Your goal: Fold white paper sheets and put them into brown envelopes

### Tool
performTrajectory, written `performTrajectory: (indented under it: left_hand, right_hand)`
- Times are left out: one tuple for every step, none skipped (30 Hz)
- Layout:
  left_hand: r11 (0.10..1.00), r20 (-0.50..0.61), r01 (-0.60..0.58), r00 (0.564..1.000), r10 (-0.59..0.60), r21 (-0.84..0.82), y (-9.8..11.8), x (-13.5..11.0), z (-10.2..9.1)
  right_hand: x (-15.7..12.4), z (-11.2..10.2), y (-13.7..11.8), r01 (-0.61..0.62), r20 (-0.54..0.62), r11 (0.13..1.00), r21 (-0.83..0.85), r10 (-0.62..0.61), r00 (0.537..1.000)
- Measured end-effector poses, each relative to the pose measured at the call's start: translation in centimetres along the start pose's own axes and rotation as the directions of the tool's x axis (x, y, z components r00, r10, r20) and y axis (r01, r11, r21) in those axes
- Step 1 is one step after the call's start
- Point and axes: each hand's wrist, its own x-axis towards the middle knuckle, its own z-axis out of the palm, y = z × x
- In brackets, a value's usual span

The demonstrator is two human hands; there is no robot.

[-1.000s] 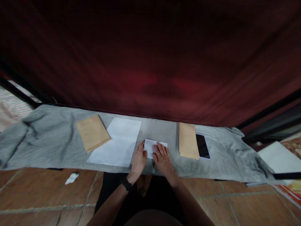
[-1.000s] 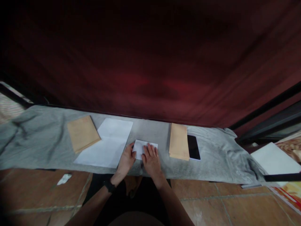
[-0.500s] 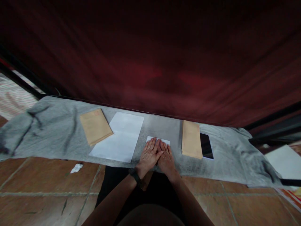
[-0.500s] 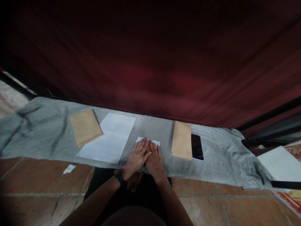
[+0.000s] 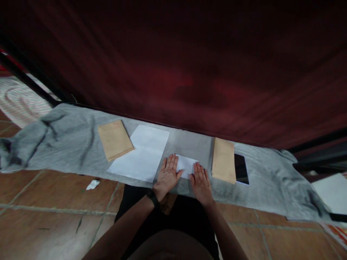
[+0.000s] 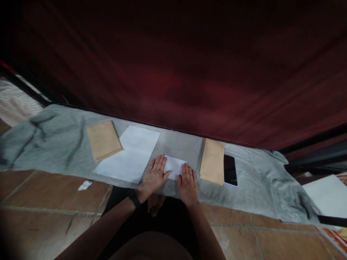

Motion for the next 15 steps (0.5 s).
performTrajectory:
  left_hand:
    - [1.0, 0.007, -0.002, 1.0, 0.002, 0.005, 0.0, 0.0, 0.0]
    - [1.0, 0.013, -0.002, 1.0, 0.002, 0.01, 0.1, 0.0, 0.0]
    - [1.0, 0.02, -0.002, 1.0, 0.002, 0.015, 0.1, 0.0, 0.0]
    - [1.0, 0.028, -0.003, 1.0, 0.002, 0.017, 0.2, 0.0, 0.1]
    - [1.0, 0.036, -0.005, 0.999, 0.004, 0.017, 0.2, 0.1, 0.1]
    - [1.0, 0.045, -0.008, 0.999, 0.007, 0.015, 0.3, 0.1, 0.2]
    - [1.0, 0.053, -0.011, 0.999, 0.011, 0.01, 0.2, 0.1, 0.2]
    - [1.0, 0.062, -0.016, 0.998, 0.015, 0.006, 0.2, 0.1, 0.3]
    - [1.0, 0.072, -0.02, 0.997, 0.02, 0.002, 0.2, 0.2, 0.3]
    - [1.0, 0.081, -0.026, 0.996, 0.026, 0.001, 0.1, 0.2, 0.4]
    - [1.0, 0.09, -0.031, 0.995, 0.031, 0.002, 0.1, 0.1, 0.4]
    - [0.999, 0.097, -0.036, 0.995, 0.036, 0.003, 0.0, 0.1, 0.4]
    - [0.999, 0.1, -0.038, 0.994, 0.037, 0.006, 0.0, 0.1, 0.4]
    - [0.999, 0.099, -0.037, 0.994, 0.036, 0.008, 0.0, 0.0, 0.3]
    - [0.999, 0.095, -0.033, 0.995, 0.032, 0.009, 0.0, 0.0, 0.3]
  right_hand:
    - [0.0, 0.0, 0.0, -0.008, 0.002, 1.0, 0.009, 0.008, 1.0]
    - [0.0, -0.1, -0.1, -0.022, 0.001, 1.0, 0.02, 0.022, 1.0]
    - [0.1, -0.1, -0.3, -0.039, -0.001, 0.999, 0.032, 0.039, 0.999]
    - [0.4, -0.1, -0.6, -0.055, -0.003, 0.997, 0.047, 0.055, 0.998]
    - [0.7, -0.1, -1.0, -0.065, -0.005, 0.996, 0.064, 0.065, 0.998]
    - [1.0, -0.1, -1.4, -0.063, -0.004, 0.995, 0.082, 0.064, 0.998]
    - [1.4, -0.1, -1.9, -0.049, 0.002, 0.994, 0.1, 0.049, 0.999]
    - [1.7, 0.0, -2.4, -0.021, 0.013, 0.993, 0.117, 0.02, 1.0]
    - [2.1, 0.1, -2.8, 0.013, 0.027, 0.992, 0.129, -0.017, 0.999]
    - [2.3, 0.2, -3.2, 0.044, 0.041, 0.99, 0.137, -0.05, 0.998]
    - [2.5, 0.2, -3.5, 0.068, 0.053, 0.988, 0.14, -0.076, 0.996]
    - [2.6, 0.3, -3.7, 0.082, 0.06, 0.987, 0.14, -0.091, 0.994]
    - [2.5, 0.4, -3.8, 0.087, 0.063, 0.987, 0.136, -0.096, 0.993]
    - [2.5, 0.4, -3.8, 0.086, 0.063, 0.988, 0.131, -0.095, 0.993]
    - [2.4, 0.5, -3.7, 0.082, 0.061, 0.989, 0.123, -0.09, 0.994]
